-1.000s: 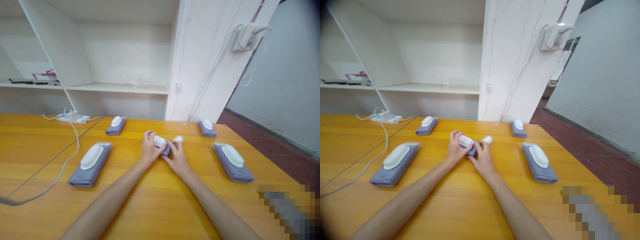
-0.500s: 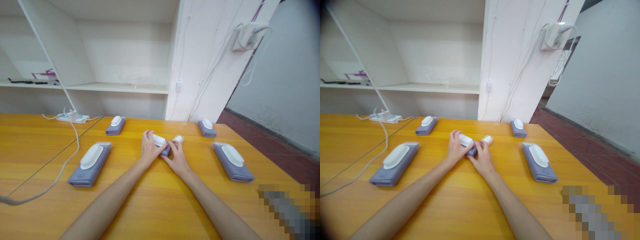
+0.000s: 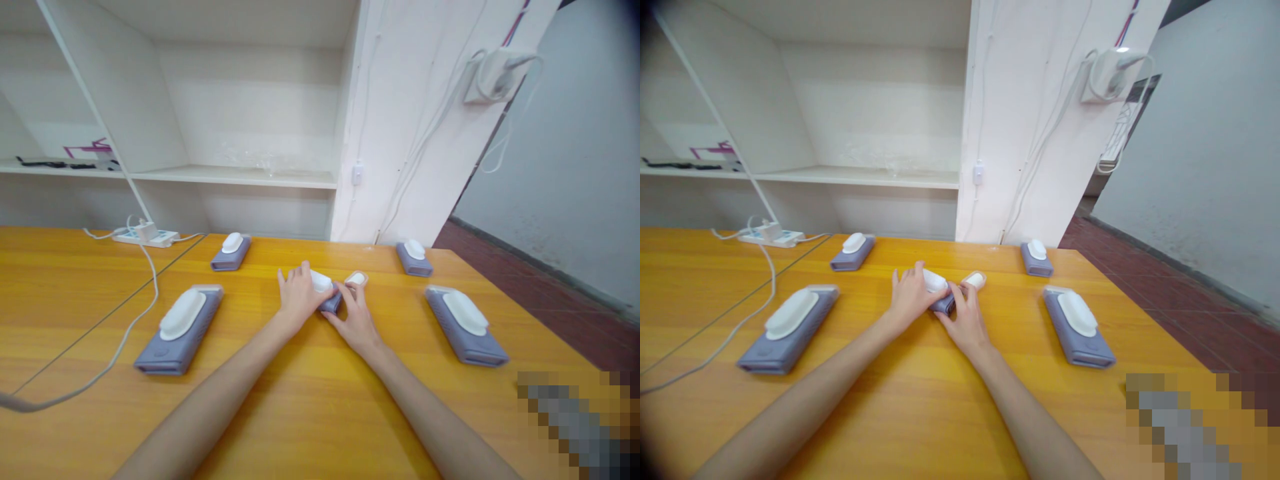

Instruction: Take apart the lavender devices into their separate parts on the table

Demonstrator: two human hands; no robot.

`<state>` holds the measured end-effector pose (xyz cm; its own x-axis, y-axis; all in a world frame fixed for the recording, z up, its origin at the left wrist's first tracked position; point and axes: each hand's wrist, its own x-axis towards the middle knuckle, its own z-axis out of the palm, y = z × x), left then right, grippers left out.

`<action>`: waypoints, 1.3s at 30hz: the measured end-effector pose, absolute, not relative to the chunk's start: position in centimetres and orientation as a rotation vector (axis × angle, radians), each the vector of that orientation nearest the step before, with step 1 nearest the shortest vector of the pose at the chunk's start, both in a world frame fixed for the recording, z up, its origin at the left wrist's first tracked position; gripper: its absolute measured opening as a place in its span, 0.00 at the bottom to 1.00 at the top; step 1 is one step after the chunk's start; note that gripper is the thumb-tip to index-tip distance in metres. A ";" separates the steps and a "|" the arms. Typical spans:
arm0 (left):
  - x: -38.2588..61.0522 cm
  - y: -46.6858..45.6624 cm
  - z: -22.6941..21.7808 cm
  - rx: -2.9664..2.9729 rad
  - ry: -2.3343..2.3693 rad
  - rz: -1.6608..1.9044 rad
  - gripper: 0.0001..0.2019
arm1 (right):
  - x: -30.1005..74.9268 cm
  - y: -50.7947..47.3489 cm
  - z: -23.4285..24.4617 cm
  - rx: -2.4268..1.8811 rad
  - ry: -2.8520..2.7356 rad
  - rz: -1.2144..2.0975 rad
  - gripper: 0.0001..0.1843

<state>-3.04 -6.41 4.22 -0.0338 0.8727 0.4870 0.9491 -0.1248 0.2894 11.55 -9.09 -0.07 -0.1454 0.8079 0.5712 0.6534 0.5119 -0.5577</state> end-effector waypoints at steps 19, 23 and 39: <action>-3.1 -6.1 5.8 -2.220 -1.968 -0.686 0.32 | 11.5 -9.0 0.0 -1.207 -1.825 0.269 0.34; -3.0 -6.3 5.6 -2.192 -1.976 -0.783 0.31 | 11.5 -9.1 0.1 -1.198 -1.826 0.273 0.33; -2.7 -6.5 5.2 -2.135 -1.938 -0.997 0.31 | 11.4 -9.1 0.2 -1.195 -1.829 0.278 0.33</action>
<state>-2.73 -6.53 5.23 -0.0183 0.8576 0.5140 0.9169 -0.1907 0.3507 11.41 -9.14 0.22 -0.1227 0.8185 0.5613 0.6147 0.5066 -0.6045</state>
